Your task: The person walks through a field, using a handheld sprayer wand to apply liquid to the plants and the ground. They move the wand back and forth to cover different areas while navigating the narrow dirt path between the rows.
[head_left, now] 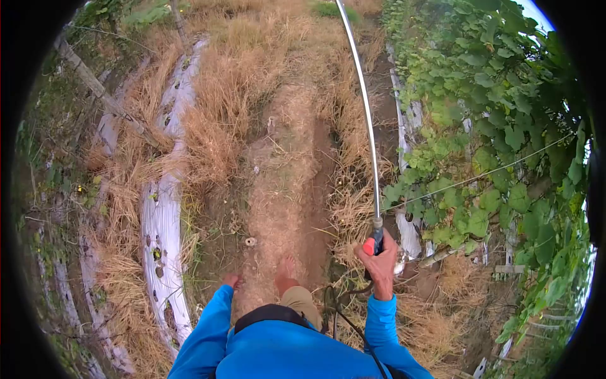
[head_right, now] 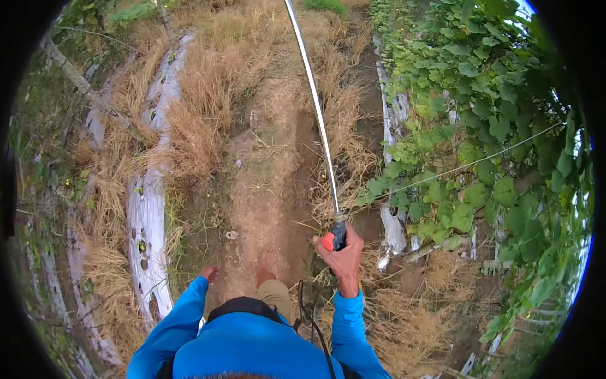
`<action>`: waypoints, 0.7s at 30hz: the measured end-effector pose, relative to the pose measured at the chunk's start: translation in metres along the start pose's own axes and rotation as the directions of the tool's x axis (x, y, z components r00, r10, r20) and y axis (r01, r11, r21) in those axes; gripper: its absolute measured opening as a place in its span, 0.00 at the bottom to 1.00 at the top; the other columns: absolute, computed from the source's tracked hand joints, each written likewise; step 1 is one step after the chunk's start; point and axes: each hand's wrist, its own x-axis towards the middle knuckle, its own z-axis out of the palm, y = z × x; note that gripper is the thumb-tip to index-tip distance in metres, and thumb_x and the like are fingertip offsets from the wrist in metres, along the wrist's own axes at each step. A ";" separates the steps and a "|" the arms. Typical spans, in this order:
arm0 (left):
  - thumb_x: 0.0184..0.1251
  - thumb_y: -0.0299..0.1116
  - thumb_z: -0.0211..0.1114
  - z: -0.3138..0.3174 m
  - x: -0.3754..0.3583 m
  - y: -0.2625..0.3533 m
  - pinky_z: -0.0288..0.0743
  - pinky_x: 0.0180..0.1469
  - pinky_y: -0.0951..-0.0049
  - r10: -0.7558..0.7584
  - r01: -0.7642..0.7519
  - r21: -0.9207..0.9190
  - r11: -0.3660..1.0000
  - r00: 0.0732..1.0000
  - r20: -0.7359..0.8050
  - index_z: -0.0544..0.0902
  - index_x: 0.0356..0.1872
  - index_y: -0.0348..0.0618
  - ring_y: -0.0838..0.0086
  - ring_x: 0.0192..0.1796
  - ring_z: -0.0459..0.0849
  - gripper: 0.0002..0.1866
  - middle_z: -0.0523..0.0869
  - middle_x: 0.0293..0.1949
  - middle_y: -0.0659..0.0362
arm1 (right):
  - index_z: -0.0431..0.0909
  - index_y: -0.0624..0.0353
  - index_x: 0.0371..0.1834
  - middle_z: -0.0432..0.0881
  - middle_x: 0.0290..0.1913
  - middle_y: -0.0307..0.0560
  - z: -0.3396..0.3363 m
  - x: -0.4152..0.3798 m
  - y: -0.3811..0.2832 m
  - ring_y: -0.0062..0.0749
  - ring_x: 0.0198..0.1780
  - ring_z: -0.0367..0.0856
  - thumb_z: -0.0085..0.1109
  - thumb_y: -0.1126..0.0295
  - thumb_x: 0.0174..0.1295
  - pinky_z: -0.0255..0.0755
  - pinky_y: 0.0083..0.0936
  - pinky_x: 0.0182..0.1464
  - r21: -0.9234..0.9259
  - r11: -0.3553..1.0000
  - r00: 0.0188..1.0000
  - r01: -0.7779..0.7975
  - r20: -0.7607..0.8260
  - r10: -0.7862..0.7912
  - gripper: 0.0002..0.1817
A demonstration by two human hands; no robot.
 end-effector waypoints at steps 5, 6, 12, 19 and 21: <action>0.66 0.45 0.58 0.009 0.000 0.133 0.63 0.16 0.74 0.493 -0.499 0.114 0.859 0.867 0.075 0.80 0.38 0.48 0.78 0.19 0.73 0.12 0.78 0.24 0.64 | 0.71 0.61 0.27 0.66 0.19 0.38 0.010 0.090 -0.029 0.21 0.22 0.61 0.76 0.65 0.41 0.62 0.24 0.25 0.011 0.992 0.991 0.126 0.039 -0.126 0.20; 0.66 0.45 0.58 0.007 -0.007 0.166 0.63 0.16 0.74 0.502 -0.508 0.127 0.852 0.862 0.078 0.80 0.38 0.48 0.78 0.19 0.73 0.12 0.78 0.24 0.64 | 0.71 0.61 0.27 0.68 0.18 0.39 0.009 0.106 -0.028 0.22 0.21 0.63 0.76 0.65 0.41 0.63 0.24 0.25 -0.025 0.990 0.990 0.140 0.016 -0.140 0.20; 0.65 0.45 0.58 0.004 0.001 0.253 0.63 0.16 0.74 0.442 -0.447 -0.078 0.891 0.894 -0.073 0.80 0.37 0.49 0.77 0.20 0.75 0.12 0.79 0.25 0.64 | 0.71 0.60 0.26 0.71 0.19 0.39 -0.006 0.171 -0.049 0.21 0.21 0.65 0.75 0.66 0.43 0.65 0.24 0.26 -0.079 0.995 0.991 0.061 -0.110 -0.069 0.19; 0.63 0.47 0.56 -0.007 0.135 0.226 0.70 0.23 0.68 0.109 -0.113 -0.238 0.965 0.994 -0.029 0.82 0.40 0.48 0.72 0.25 0.79 0.16 0.82 0.26 0.61 | 0.71 0.59 0.25 0.70 0.22 0.34 -0.001 0.220 -0.001 0.19 0.25 0.65 0.74 0.68 0.42 0.65 0.21 0.29 0.108 0.993 0.999 -0.052 0.000 0.052 0.17; 0.63 0.47 0.57 0.000 0.159 0.235 0.70 0.23 0.68 0.108 -0.094 -0.252 0.963 0.993 0.039 0.83 0.39 0.47 0.71 0.25 0.79 0.16 0.81 0.25 0.61 | 0.72 0.59 0.26 0.70 0.21 0.34 0.004 0.240 0.005 0.18 0.25 0.65 0.74 0.68 0.41 0.65 0.21 0.29 0.085 0.995 0.998 -0.055 -0.031 0.058 0.17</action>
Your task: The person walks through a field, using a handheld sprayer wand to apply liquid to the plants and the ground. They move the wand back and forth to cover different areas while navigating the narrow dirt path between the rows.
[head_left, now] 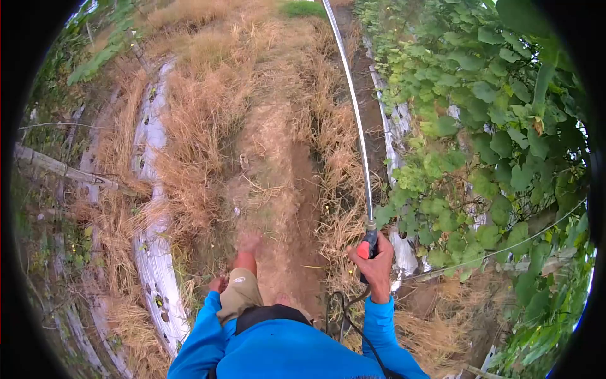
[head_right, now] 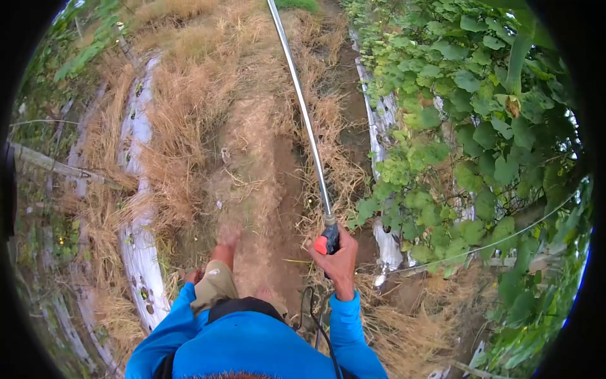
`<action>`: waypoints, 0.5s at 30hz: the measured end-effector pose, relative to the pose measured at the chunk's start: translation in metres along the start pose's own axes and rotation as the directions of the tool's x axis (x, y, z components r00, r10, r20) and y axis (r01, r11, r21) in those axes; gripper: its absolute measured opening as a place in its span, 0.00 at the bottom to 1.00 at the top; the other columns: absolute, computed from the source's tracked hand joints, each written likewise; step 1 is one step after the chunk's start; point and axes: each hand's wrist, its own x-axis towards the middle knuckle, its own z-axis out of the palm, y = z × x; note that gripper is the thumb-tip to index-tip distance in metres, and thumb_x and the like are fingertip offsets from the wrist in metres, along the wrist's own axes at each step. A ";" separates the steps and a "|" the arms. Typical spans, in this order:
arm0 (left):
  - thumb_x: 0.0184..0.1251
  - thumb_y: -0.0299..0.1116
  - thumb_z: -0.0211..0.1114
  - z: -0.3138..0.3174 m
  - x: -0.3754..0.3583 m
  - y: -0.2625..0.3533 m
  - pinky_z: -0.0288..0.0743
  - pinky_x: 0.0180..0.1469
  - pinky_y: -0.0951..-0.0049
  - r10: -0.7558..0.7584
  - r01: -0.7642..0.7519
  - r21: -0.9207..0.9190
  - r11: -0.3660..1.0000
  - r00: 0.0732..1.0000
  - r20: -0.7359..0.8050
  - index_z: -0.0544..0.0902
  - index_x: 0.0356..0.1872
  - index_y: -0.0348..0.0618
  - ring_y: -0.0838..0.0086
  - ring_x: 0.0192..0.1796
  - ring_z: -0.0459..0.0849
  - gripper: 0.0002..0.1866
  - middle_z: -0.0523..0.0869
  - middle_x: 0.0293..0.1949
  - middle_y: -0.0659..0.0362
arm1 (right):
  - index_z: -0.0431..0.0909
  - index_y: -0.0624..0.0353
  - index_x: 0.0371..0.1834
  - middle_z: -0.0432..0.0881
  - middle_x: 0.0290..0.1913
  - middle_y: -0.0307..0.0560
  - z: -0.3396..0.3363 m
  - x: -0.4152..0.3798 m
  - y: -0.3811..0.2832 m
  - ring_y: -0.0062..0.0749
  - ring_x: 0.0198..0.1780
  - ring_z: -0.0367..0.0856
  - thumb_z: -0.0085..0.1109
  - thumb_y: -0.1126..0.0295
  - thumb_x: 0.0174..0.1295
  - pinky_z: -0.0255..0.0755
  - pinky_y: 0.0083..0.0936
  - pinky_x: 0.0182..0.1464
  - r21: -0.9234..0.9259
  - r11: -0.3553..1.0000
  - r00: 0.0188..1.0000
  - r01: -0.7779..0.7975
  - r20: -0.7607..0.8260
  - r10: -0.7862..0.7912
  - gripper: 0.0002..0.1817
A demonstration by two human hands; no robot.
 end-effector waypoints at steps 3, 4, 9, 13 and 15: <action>0.65 0.52 0.55 0.015 0.003 0.039 0.76 0.35 0.62 0.125 -0.142 0.192 0.971 0.987 0.096 0.83 0.37 0.48 0.70 0.31 0.81 0.18 0.85 0.32 0.60 | 0.72 0.59 0.26 0.70 0.20 0.35 0.009 0.037 0.004 0.19 0.22 0.64 0.73 0.68 0.41 0.64 0.21 0.27 -0.139 0.990 0.996 -0.019 -0.085 0.007 0.17; 0.63 0.49 0.57 0.030 0.009 0.055 0.70 0.29 0.65 0.053 -0.059 0.178 0.982 0.998 0.035 0.81 0.32 0.49 0.71 0.27 0.77 0.15 0.81 0.28 0.61 | 0.71 0.59 0.26 0.70 0.19 0.35 0.014 0.051 -0.002 0.19 0.22 0.64 0.73 0.68 0.41 0.64 0.21 0.26 -0.211 0.977 0.992 -0.033 -0.129 0.006 0.17; 0.63 0.49 0.57 0.105 0.025 0.169 0.72 0.27 0.67 -0.038 0.062 0.353 0.934 0.996 -0.077 0.82 0.35 0.50 0.72 0.28 0.79 0.15 0.83 0.28 0.62 | 0.71 0.59 0.25 0.71 0.20 0.36 0.061 0.126 -0.013 0.18 0.23 0.65 0.72 0.70 0.42 0.63 0.21 0.27 -0.063 0.979 0.981 -0.195 -0.019 0.194 0.16; 0.64 0.46 0.58 0.177 0.036 0.265 0.72 0.24 0.69 0.032 0.006 0.420 0.908 0.996 -0.083 0.81 0.38 0.48 0.73 0.26 0.79 0.14 0.83 0.30 0.63 | 0.69 0.57 0.27 0.72 0.21 0.37 0.093 0.195 -0.013 0.18 0.22 0.70 0.69 0.73 0.42 0.63 0.17 0.24 0.399 0.716 0.795 -0.573 0.483 0.368 0.15; 0.64 0.45 0.59 0.197 0.038 0.301 0.71 0.23 0.70 0.181 -0.179 0.420 0.889 0.983 0.037 0.81 0.39 0.46 0.74 0.26 0.79 0.14 0.82 0.31 0.62 | 0.68 0.57 0.29 0.71 0.21 0.37 0.115 0.232 -0.027 0.19 0.21 0.68 0.69 0.72 0.42 0.62 0.18 0.23 0.501 0.496 0.682 -0.710 0.664 0.305 0.16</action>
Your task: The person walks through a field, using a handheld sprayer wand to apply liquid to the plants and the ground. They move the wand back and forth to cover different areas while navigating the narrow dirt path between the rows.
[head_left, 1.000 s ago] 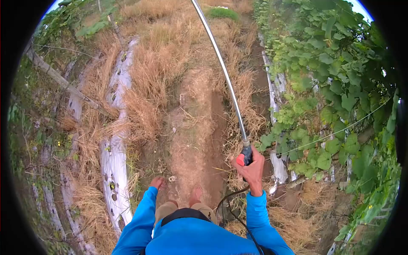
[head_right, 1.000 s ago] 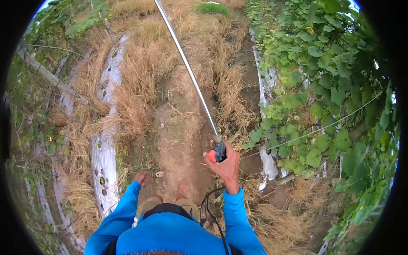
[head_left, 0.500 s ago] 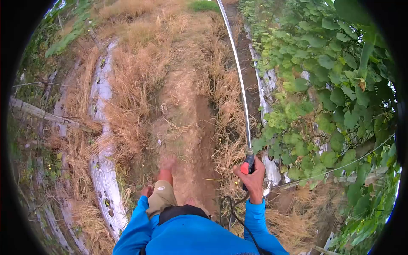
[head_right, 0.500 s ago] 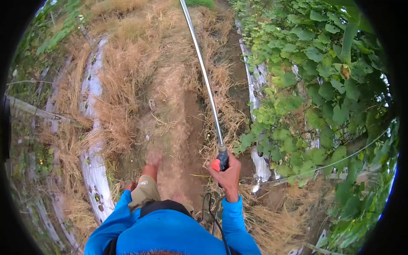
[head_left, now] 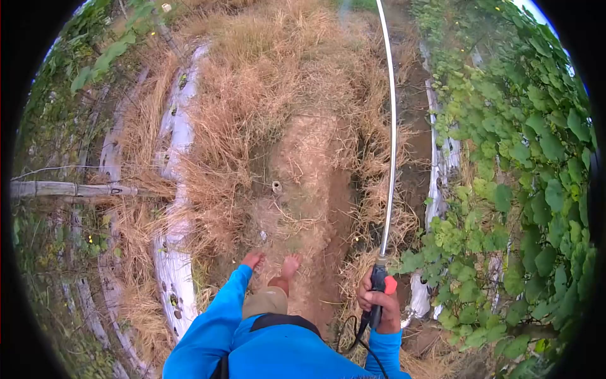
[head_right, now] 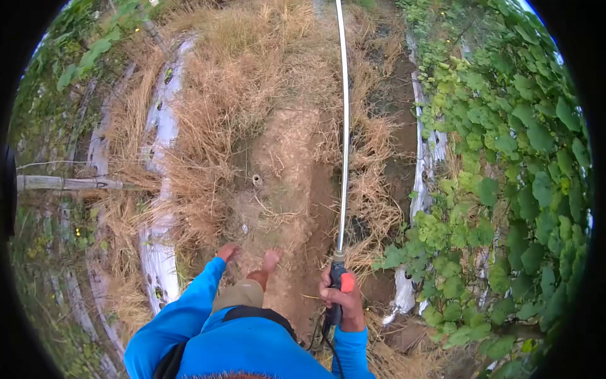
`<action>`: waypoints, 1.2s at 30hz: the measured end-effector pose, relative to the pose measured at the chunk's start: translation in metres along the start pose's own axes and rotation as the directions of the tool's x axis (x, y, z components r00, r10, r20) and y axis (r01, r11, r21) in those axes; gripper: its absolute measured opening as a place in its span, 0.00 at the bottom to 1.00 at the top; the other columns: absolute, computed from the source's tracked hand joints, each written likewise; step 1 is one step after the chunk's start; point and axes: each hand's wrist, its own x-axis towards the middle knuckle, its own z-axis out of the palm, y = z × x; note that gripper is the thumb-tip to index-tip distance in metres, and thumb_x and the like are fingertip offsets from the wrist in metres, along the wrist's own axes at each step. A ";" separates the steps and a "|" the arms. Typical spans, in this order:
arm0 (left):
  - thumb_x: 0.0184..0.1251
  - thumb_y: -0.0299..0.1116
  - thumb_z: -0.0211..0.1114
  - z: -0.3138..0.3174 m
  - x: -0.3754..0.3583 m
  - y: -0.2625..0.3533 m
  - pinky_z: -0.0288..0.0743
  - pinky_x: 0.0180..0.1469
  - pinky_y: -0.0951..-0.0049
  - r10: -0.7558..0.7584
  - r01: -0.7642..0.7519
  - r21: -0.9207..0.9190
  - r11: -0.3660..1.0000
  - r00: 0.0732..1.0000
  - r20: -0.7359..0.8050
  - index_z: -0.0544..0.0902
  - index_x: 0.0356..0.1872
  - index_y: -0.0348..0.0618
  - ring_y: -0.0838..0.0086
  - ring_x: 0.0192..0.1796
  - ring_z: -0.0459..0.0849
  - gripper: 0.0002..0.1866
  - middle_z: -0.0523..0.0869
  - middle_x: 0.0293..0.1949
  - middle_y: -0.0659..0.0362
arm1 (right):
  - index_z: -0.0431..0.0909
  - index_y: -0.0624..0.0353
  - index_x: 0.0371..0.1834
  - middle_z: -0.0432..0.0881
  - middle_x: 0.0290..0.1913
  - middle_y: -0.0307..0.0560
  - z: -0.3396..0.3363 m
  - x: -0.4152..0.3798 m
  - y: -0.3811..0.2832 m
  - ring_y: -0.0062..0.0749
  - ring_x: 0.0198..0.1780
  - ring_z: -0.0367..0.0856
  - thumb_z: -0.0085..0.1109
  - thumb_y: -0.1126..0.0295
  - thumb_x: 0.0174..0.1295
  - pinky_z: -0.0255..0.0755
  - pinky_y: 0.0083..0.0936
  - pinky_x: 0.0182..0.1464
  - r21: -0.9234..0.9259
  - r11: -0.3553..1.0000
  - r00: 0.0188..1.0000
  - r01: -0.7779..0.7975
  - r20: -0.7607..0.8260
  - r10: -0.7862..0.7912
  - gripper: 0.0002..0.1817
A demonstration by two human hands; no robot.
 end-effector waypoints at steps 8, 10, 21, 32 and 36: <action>0.64 0.44 0.58 -0.052 0.002 0.025 0.66 0.19 0.73 0.037 -0.041 -0.076 0.996 0.998 -0.058 0.81 0.38 0.48 0.75 0.21 0.74 0.12 0.80 0.26 0.62 | 0.63 0.57 0.28 0.61 0.18 0.37 0.062 0.131 -0.051 0.22 0.18 0.56 0.63 0.68 0.39 0.54 0.21 0.19 0.338 0.750 0.607 -0.568 0.787 0.105 0.18; 0.65 0.44 0.58 -0.075 -0.007 0.024 0.64 0.17 0.72 0.029 -0.032 -0.132 0.991 0.999 -0.024 0.81 0.40 0.49 0.75 0.19 0.73 0.12 0.79 0.25 0.63 | 0.62 0.57 0.28 0.61 0.18 0.37 0.077 0.146 -0.059 0.22 0.18 0.56 0.63 0.68 0.39 0.54 0.21 0.19 0.291 0.745 0.560 -0.600 0.818 0.131 0.18; 0.62 0.56 0.59 -0.121 -0.044 0.058 0.68 0.19 0.69 -0.055 0.069 0.063 0.996 0.978 -0.202 0.82 0.37 0.47 0.74 0.22 0.76 0.21 0.79 0.25 0.61 | 0.61 0.57 0.20 0.62 0.12 0.37 0.136 0.181 -0.064 0.25 0.11 0.55 0.66 0.66 0.38 0.48 0.25 0.15 0.238 0.824 0.247 -0.514 0.961 -0.123 0.18; 0.64 0.54 0.56 -0.045 -0.033 0.135 0.68 0.20 0.74 0.007 0.025 0.298 0.954 0.995 -0.104 0.81 0.35 0.49 0.78 0.22 0.75 0.19 0.80 0.25 0.64 | 0.62 0.57 0.23 0.61 0.17 0.37 0.091 0.152 -0.072 0.23 0.18 0.57 0.68 0.66 0.36 0.49 0.24 0.21 0.026 0.815 0.299 -0.578 0.937 0.183 0.21; 0.64 0.55 0.56 -0.040 -0.039 0.122 0.69 0.20 0.72 0.118 -0.105 0.377 0.920 0.993 -0.011 0.81 0.34 0.49 0.77 0.23 0.76 0.20 0.79 0.25 0.65 | 0.62 0.57 0.24 0.61 0.18 0.36 0.074 0.145 -0.074 0.23 0.20 0.58 0.69 0.65 0.36 0.49 0.24 0.23 -0.055 0.855 0.439 -0.516 0.840 0.318 0.21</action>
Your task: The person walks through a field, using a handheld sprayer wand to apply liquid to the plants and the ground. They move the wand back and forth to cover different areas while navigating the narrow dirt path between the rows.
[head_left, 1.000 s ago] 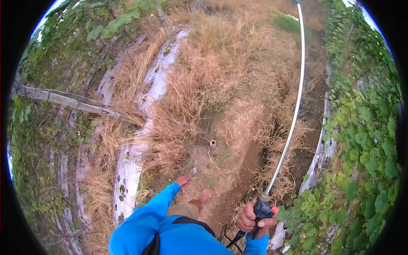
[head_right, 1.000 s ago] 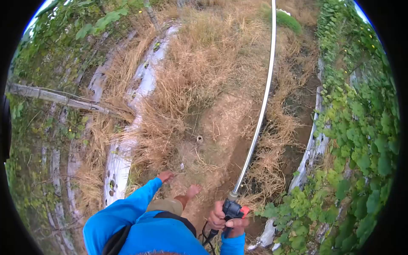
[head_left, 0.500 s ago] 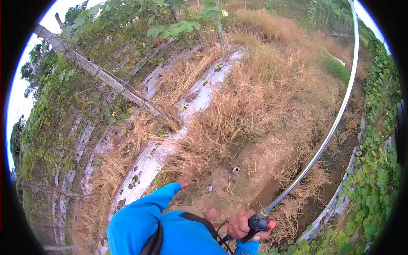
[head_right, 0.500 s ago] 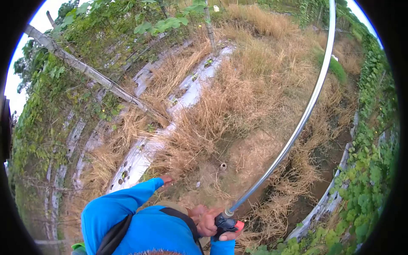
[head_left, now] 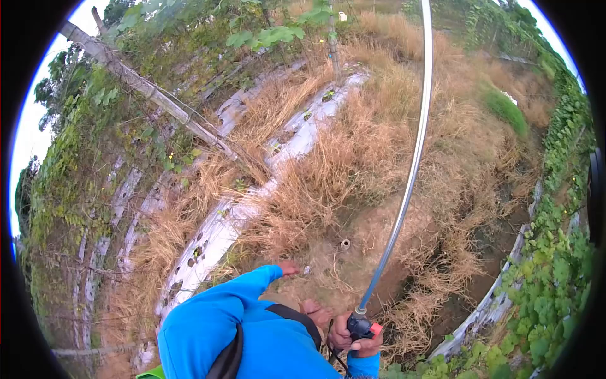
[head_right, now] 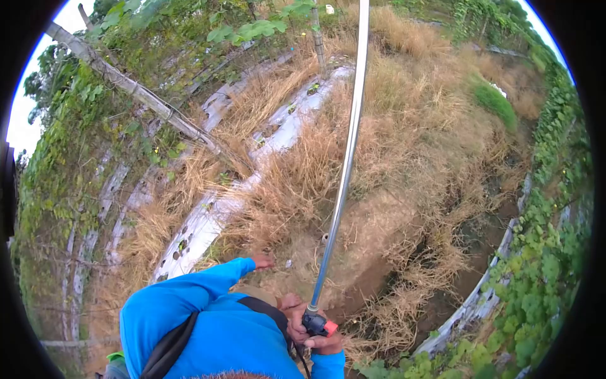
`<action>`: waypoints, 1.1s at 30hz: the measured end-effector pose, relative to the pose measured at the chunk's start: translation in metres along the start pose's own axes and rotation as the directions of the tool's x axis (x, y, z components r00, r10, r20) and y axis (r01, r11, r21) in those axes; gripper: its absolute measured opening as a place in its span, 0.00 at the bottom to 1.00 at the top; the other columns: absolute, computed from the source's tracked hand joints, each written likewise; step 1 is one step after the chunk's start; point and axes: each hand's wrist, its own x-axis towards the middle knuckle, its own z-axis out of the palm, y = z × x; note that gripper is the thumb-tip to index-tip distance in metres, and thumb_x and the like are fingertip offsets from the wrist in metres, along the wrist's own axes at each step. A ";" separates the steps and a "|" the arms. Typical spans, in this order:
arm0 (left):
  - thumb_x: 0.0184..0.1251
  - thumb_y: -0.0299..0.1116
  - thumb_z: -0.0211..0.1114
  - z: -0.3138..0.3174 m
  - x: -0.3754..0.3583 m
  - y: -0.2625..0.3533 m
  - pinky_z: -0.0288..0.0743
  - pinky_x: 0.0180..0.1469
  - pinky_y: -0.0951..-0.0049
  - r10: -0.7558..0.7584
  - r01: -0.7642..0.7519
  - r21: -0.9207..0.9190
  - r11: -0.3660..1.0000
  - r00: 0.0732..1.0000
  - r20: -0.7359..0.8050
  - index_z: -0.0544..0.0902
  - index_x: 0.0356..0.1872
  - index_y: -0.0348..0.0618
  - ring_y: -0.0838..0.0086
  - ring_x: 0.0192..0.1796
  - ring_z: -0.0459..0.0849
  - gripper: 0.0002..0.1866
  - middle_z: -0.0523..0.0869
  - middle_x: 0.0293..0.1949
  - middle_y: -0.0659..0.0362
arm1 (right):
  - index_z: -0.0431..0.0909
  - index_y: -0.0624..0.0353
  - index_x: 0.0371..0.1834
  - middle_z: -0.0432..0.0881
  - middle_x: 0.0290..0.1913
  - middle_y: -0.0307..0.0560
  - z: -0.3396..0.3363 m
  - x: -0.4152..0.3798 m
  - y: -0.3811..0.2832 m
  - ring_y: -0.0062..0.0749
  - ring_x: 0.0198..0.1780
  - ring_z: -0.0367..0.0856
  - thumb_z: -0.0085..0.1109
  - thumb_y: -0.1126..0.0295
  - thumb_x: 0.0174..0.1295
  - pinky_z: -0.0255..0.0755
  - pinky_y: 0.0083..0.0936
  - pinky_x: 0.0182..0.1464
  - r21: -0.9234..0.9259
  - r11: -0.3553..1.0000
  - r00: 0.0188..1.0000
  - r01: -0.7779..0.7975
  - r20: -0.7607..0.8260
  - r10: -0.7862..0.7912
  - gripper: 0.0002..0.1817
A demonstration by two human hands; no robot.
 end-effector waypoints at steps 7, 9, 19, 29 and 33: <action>0.61 0.56 0.57 0.011 -0.021 -0.019 0.73 0.27 0.66 -0.009 -0.003 -0.165 0.986 0.997 -0.072 0.84 0.42 0.45 0.71 0.23 0.78 0.24 0.82 0.28 0.58 | 0.62 0.58 0.29 0.61 0.21 0.38 0.008 0.005 -0.013 0.22 0.22 0.57 0.68 0.68 0.37 0.52 0.21 0.24 -0.092 0.986 0.983 0.141 -0.102 -0.150 0.22; 0.62 0.59 0.57 0.018 -0.024 -0.017 0.70 0.20 0.70 -0.168 0.143 -0.178 0.974 0.977 -0.131 0.81 0.35 0.49 0.75 0.23 0.76 0.22 0.78 0.26 0.64 | 0.63 0.57 0.28 0.62 0.20 0.40 0.001 0.011 -0.017 0.23 0.19 0.57 0.65 0.69 0.38 0.53 0.24 0.21 -0.045 0.982 0.983 0.183 0.037 -0.182 0.19; 0.62 0.56 0.58 0.020 0.019 0.002 0.68 0.20 0.70 -0.364 0.370 -0.195 0.908 0.929 0.064 0.83 0.45 0.51 0.75 0.22 0.75 0.22 0.84 0.30 0.62 | 0.62 0.56 0.18 0.61 0.13 0.38 -0.014 0.038 -0.089 0.25 0.12 0.55 0.67 0.66 0.31 0.49 0.24 0.15 -0.070 0.976 0.968 0.204 0.165 -0.191 0.20; 0.65 0.55 0.57 -0.033 0.144 0.118 0.66 0.19 0.70 -0.227 0.239 -0.399 0.885 0.971 0.078 0.83 0.39 0.48 0.78 0.20 0.73 0.20 0.83 0.30 0.63 | 0.60 0.56 0.19 0.60 0.13 0.37 -0.068 0.092 -0.225 0.22 0.12 0.54 0.67 0.65 0.34 0.50 0.21 0.14 -0.009 0.988 0.964 0.156 0.220 -0.150 0.21; 0.65 0.55 0.57 -0.055 0.181 0.146 0.65 0.22 0.70 -0.026 0.031 -0.413 0.910 1.000 0.018 0.82 0.40 0.50 0.79 0.24 0.73 0.19 0.81 0.28 0.65 | 0.61 0.57 0.22 0.59 0.14 0.36 -0.073 0.117 -0.293 0.21 0.13 0.54 0.65 0.65 0.36 0.51 0.22 0.15 -0.033 0.975 0.956 0.219 0.208 -0.208 0.19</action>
